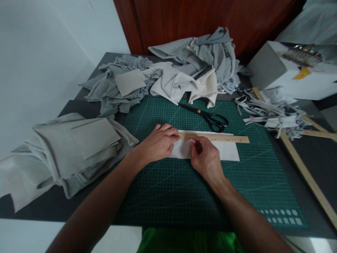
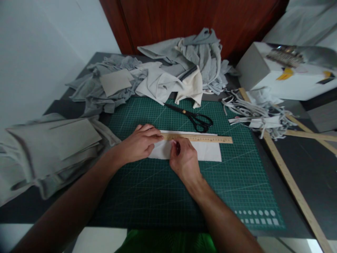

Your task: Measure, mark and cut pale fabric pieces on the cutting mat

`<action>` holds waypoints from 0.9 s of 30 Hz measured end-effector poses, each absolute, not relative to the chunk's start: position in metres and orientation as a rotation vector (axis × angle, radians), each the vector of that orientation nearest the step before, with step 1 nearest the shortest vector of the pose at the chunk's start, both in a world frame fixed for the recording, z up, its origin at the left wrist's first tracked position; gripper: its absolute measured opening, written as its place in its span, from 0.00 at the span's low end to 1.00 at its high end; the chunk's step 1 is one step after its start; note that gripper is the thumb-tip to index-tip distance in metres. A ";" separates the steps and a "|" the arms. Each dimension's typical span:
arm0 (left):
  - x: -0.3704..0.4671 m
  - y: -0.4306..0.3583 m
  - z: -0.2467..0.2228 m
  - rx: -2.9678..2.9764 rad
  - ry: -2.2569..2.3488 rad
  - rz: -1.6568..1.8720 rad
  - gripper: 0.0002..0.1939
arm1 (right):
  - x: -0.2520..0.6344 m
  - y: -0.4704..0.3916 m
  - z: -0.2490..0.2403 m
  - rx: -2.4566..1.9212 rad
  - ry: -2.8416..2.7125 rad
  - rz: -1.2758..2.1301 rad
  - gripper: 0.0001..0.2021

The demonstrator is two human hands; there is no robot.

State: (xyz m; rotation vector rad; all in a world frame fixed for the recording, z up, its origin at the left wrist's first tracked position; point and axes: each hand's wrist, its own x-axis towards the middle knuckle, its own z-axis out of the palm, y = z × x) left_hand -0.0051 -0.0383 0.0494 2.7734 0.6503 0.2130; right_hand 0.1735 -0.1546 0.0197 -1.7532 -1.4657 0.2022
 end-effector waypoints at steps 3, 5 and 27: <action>-0.006 -0.036 0.048 2.742 0.634 0.228 0.22 | 0.169 -0.150 0.018 -1.755 -1.467 0.213 0.08; -0.006 -0.036 0.048 2.744 0.640 0.220 0.21 | 0.166 -0.150 0.018 -1.767 -1.491 0.182 0.09; -0.005 -0.046 0.045 2.833 0.709 0.242 0.08 | 0.153 -0.155 0.009 -1.786 -1.588 0.149 0.10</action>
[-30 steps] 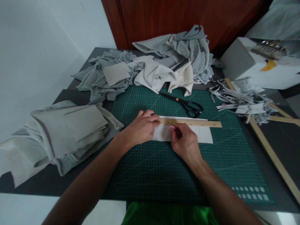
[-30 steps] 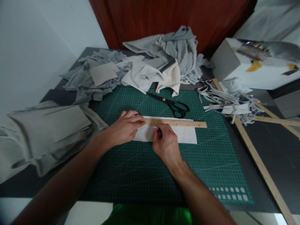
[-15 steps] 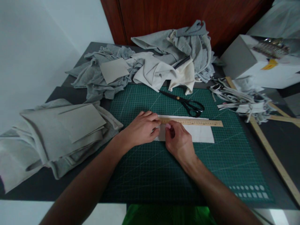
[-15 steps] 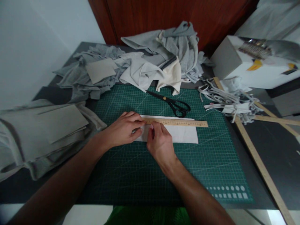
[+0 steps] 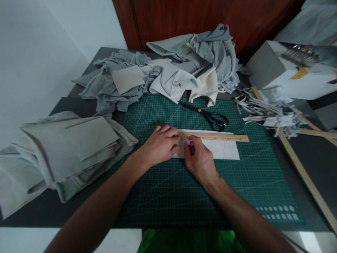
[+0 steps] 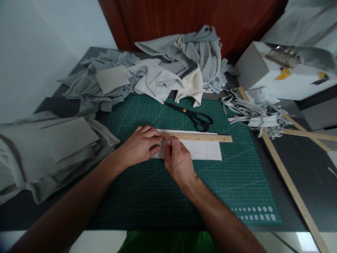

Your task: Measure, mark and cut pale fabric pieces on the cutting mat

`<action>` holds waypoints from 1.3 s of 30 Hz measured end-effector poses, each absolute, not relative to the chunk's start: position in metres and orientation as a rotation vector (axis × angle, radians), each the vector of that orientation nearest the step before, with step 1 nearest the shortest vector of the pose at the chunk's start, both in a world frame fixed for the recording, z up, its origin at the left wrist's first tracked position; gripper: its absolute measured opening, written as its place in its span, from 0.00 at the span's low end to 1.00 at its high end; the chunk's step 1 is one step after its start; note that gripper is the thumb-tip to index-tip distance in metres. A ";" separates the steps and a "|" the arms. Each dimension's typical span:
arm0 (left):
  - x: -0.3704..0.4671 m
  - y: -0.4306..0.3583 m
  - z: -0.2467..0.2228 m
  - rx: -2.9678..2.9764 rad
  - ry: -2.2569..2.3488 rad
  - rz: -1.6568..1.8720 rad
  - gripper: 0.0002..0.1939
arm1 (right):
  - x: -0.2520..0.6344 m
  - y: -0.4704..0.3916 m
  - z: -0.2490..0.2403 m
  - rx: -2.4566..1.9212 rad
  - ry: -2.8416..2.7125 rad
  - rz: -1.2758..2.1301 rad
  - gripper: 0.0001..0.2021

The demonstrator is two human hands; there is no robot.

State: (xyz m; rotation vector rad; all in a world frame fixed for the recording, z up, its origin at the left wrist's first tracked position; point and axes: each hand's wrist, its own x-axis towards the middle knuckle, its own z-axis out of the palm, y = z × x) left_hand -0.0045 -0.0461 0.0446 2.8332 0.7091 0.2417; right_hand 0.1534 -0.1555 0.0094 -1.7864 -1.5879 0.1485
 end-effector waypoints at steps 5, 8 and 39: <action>-0.004 -0.047 0.045 2.826 0.720 0.233 0.08 | 0.154 -0.155 0.008 -1.780 -1.620 0.160 0.10; -0.003 -0.048 0.045 2.829 0.729 0.217 0.08 | 0.155 -0.155 0.007 -1.763 -1.620 0.162 0.10; -0.002 -0.050 0.049 2.834 0.757 0.134 0.11 | 0.156 -0.153 0.005 -1.669 -1.629 0.134 0.07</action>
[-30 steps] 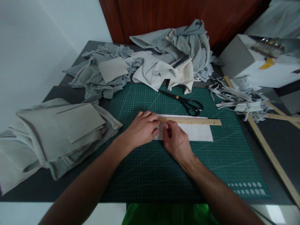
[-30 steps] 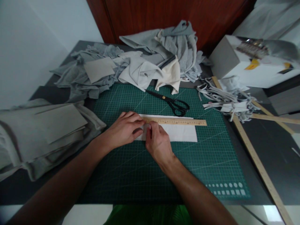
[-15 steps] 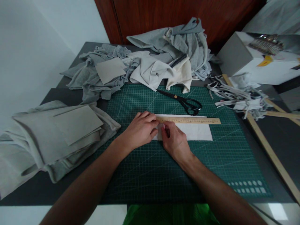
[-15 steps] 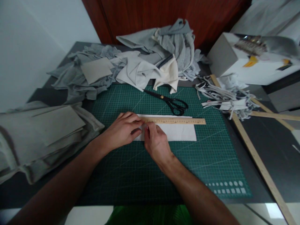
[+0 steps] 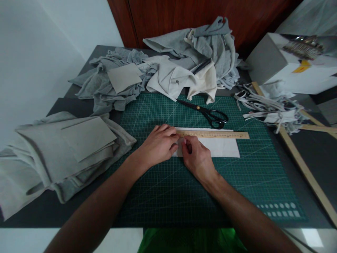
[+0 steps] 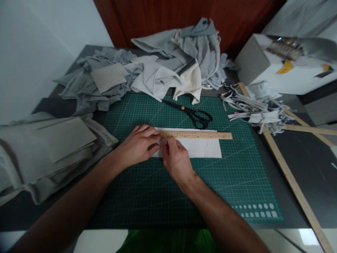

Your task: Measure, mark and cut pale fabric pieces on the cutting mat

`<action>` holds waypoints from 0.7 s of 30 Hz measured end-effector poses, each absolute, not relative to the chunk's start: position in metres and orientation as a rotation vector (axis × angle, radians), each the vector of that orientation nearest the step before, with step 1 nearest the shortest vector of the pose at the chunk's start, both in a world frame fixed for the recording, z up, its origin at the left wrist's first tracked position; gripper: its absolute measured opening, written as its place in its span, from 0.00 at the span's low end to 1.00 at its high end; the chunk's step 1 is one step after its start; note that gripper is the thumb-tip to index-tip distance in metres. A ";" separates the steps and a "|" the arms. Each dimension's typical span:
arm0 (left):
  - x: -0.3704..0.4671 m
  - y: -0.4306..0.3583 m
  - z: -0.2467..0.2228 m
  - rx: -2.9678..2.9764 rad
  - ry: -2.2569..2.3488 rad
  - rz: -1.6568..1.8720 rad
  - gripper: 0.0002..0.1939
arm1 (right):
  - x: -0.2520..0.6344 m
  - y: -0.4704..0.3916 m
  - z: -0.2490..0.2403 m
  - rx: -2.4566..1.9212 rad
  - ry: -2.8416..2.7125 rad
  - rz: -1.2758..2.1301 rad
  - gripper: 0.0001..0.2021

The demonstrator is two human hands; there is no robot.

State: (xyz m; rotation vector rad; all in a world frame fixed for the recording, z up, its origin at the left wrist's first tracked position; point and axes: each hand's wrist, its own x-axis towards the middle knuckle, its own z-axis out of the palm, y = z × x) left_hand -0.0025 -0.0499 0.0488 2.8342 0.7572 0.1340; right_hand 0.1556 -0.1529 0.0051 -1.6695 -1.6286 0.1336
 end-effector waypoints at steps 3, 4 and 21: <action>-0.002 -0.050 0.049 2.827 0.760 0.124 0.11 | 0.156 -0.153 0.006 -1.676 -1.633 0.136 0.07; -0.002 -0.050 0.050 2.823 0.760 0.121 0.11 | 0.156 -0.153 0.006 -1.677 -1.639 0.138 0.07; -0.002 -0.051 0.052 2.824 0.774 0.109 0.11 | 0.155 -0.153 0.007 -1.705 -1.617 0.175 0.08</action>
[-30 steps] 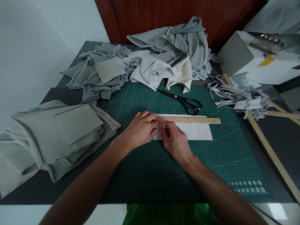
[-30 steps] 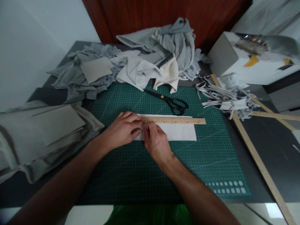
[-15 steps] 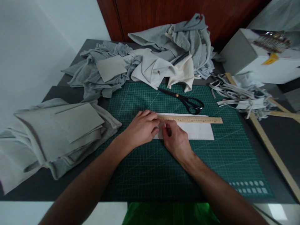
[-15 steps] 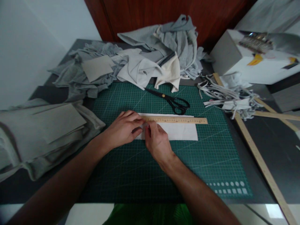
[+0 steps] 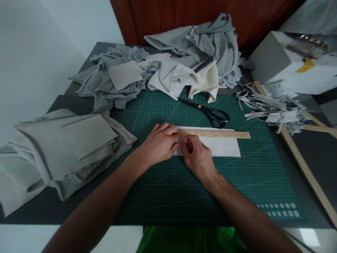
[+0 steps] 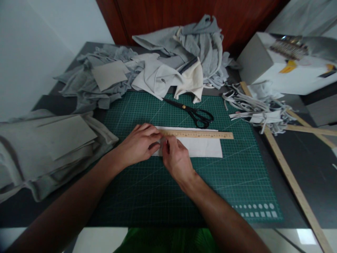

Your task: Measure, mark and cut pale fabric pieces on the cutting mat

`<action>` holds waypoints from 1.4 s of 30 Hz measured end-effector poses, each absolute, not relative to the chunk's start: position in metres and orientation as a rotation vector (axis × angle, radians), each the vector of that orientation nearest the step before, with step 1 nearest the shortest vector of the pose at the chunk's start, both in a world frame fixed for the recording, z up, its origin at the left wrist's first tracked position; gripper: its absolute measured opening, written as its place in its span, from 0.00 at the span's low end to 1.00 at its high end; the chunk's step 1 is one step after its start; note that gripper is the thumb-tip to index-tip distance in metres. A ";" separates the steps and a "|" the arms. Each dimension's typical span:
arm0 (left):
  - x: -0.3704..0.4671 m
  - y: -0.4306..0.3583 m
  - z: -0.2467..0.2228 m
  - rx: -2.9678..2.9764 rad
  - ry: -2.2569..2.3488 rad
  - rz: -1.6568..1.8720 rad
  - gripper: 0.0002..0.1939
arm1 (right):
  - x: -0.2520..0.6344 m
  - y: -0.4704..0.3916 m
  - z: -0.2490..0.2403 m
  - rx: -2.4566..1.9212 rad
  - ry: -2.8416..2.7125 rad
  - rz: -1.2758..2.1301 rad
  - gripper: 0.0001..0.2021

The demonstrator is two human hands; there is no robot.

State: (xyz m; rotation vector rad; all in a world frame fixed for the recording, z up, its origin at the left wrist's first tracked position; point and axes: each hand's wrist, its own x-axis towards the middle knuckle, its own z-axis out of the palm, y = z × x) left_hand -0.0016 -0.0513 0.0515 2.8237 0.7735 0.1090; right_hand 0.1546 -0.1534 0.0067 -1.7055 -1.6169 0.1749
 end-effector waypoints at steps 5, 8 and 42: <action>-0.002 -0.051 0.051 2.820 0.763 0.130 0.10 | 0.154 -0.154 0.007 -1.727 -1.607 0.204 0.08; -0.002 -0.051 0.051 2.815 0.760 0.130 0.10 | 0.155 -0.154 0.007 -1.728 -1.604 0.197 0.07; -0.003 -0.052 0.051 2.792 0.758 0.142 0.14 | 0.174 -0.164 0.037 -1.815 -1.219 0.167 0.10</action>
